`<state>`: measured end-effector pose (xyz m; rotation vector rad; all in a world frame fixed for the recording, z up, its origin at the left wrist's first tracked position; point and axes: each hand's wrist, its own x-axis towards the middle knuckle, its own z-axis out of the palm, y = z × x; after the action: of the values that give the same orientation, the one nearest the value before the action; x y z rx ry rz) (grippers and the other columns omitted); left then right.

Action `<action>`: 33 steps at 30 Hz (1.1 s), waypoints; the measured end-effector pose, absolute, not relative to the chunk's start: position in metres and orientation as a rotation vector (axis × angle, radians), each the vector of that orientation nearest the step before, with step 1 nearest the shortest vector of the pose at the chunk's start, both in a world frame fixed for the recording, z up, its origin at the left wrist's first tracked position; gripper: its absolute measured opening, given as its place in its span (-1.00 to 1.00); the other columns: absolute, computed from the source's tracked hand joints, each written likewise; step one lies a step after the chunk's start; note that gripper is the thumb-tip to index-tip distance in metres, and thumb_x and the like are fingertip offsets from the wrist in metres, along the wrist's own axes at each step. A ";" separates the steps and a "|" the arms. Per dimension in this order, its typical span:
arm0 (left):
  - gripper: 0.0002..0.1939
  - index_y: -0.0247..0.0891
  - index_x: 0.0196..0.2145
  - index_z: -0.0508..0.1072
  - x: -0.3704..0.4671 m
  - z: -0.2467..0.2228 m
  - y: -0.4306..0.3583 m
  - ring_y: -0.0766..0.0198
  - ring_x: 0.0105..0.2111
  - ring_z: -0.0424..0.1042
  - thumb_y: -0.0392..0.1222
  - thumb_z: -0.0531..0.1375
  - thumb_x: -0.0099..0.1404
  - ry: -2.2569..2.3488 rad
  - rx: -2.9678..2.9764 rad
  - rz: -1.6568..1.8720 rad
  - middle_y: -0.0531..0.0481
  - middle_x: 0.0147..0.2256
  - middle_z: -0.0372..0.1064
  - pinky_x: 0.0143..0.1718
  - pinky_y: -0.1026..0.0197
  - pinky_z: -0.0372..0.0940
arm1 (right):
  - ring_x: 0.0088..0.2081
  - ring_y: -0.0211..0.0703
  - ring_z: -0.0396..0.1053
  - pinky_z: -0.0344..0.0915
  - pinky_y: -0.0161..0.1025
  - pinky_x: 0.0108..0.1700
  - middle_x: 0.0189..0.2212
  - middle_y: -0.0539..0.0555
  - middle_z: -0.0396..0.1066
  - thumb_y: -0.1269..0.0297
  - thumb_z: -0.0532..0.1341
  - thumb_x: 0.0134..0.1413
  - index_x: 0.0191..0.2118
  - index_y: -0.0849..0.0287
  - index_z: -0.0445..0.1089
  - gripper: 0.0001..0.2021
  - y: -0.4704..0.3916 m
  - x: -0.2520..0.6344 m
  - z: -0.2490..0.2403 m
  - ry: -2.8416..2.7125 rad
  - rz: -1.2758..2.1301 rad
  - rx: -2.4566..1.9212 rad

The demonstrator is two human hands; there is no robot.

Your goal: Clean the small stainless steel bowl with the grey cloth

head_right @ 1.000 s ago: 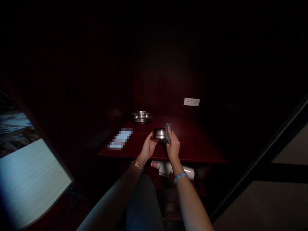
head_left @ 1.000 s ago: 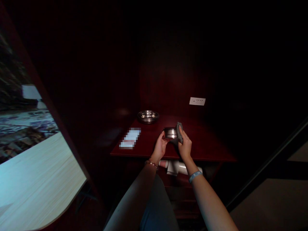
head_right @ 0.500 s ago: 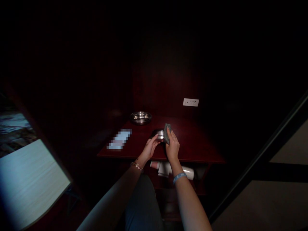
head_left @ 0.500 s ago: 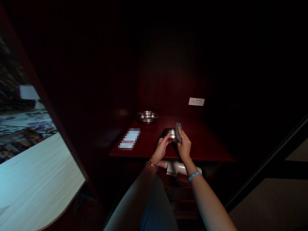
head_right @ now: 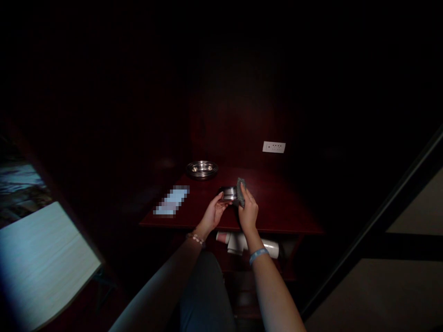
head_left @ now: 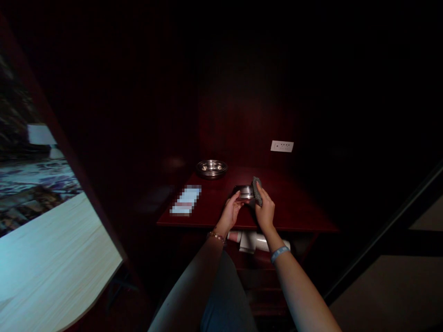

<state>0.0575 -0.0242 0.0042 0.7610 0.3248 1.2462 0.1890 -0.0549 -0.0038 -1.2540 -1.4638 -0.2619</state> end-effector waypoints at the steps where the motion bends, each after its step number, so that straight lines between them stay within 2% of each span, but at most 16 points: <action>1: -0.72 -0.34 -0.41 0.53 0.057 0.004 -0.024 0.29 -0.46 0.49 -0.03 0.34 0.07 0.331 0.771 1.240 -0.05 -0.47 0.54 -0.22 0.23 0.25 | 0.16 -0.14 0.30 0.24 -0.18 0.19 0.19 0.02 0.29 0.60 0.03 -0.07 0.28 0.02 0.15 -0.26 -0.055 0.189 -0.004 -1.461 -0.253 -1.242; 6: -0.62 -0.31 -0.32 0.53 0.059 0.005 -0.027 0.27 -0.44 0.49 0.10 0.29 0.11 0.418 0.861 1.286 -0.07 -0.44 0.54 -0.29 0.24 0.24 | 0.16 -0.16 0.30 0.24 -0.20 0.18 0.19 0.00 0.28 0.60 -0.01 -0.08 0.27 0.03 0.18 -0.27 -0.055 0.189 -0.002 -1.433 -0.233 -1.210; 9: -0.57 -0.33 -0.36 0.54 0.062 0.004 -0.029 0.24 -0.42 0.50 0.15 0.27 0.11 0.478 1.012 1.300 -0.11 -0.43 0.54 -0.32 0.25 0.24 | 0.15 -0.16 0.31 0.25 -0.20 0.17 0.19 0.01 0.28 0.60 -0.03 -0.08 0.28 0.04 0.17 -0.26 -0.055 0.190 -0.002 -1.399 -0.259 -1.234; 12: -0.65 -0.33 -0.47 0.54 0.066 0.003 -0.030 0.22 -0.39 0.49 0.07 0.33 0.07 0.528 1.173 1.304 -0.11 -0.46 0.52 -0.31 0.25 0.25 | 0.16 -0.14 0.30 0.25 -0.19 0.18 0.19 0.01 0.28 0.61 -0.02 -0.08 0.28 0.02 0.17 -0.26 -0.055 0.191 -0.003 -1.386 -0.284 -1.276; 15: -0.71 -0.32 -0.49 0.53 0.069 0.002 -0.031 0.21 -0.36 0.49 0.00 0.33 0.09 0.532 1.152 1.336 -0.08 -0.48 0.50 -0.28 0.24 0.27 | 0.17 -0.12 0.29 0.26 -0.17 0.17 0.20 0.01 0.27 0.61 -0.01 -0.09 0.29 -0.02 0.14 -0.23 -0.056 0.191 -0.004 -1.410 -0.288 -1.314; 20: -0.80 -0.31 -0.40 0.53 0.067 0.002 -0.031 0.24 -0.26 0.46 -0.12 0.36 0.08 0.442 0.883 1.366 -0.02 -0.37 0.48 -0.20 0.23 0.31 | 0.20 -0.10 0.25 0.22 -0.13 0.21 0.22 0.00 0.24 0.64 0.02 -0.13 0.31 -0.03 0.10 -0.18 -0.058 0.188 -0.002 -1.487 -0.304 -1.342; 24: -0.86 -0.31 -0.35 0.51 0.062 0.002 -0.028 0.27 -0.25 0.45 -0.20 0.31 0.14 0.345 0.736 1.340 -0.04 -0.29 0.47 -0.15 0.19 0.32 | 0.22 -0.08 0.22 0.21 -0.11 0.23 0.25 -0.01 0.19 0.65 0.02 -0.14 0.33 -0.04 0.05 -0.15 -0.060 0.186 -0.001 -1.514 -0.303 -1.332; 29: -0.81 -0.28 -0.20 0.50 0.056 0.006 -0.022 0.29 -0.20 0.47 -0.17 0.15 0.31 0.264 0.569 1.353 -0.07 -0.17 0.50 -0.07 0.20 0.32 | 0.25 -0.10 0.17 0.16 -0.10 0.27 0.27 -0.01 0.15 0.65 0.02 -0.15 0.35 -0.02 -0.01 -0.13 -0.059 0.185 -0.001 -1.572 -0.272 -1.270; 33: -0.77 -0.26 -0.13 0.48 0.054 0.009 -0.021 0.28 -0.13 0.47 -0.18 0.09 0.35 0.269 0.473 1.419 -0.05 -0.10 0.51 -0.01 0.21 0.31 | 0.26 -0.10 0.15 0.15 -0.10 0.28 0.27 0.04 0.14 0.60 0.05 -0.08 0.36 0.05 -0.02 -0.18 -0.056 0.186 -0.001 -1.648 -0.252 -1.215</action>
<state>0.0540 -0.0207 0.0093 0.4726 0.2695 1.4189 0.1855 -0.0562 -0.0009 -1.2152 -1.6480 -0.2520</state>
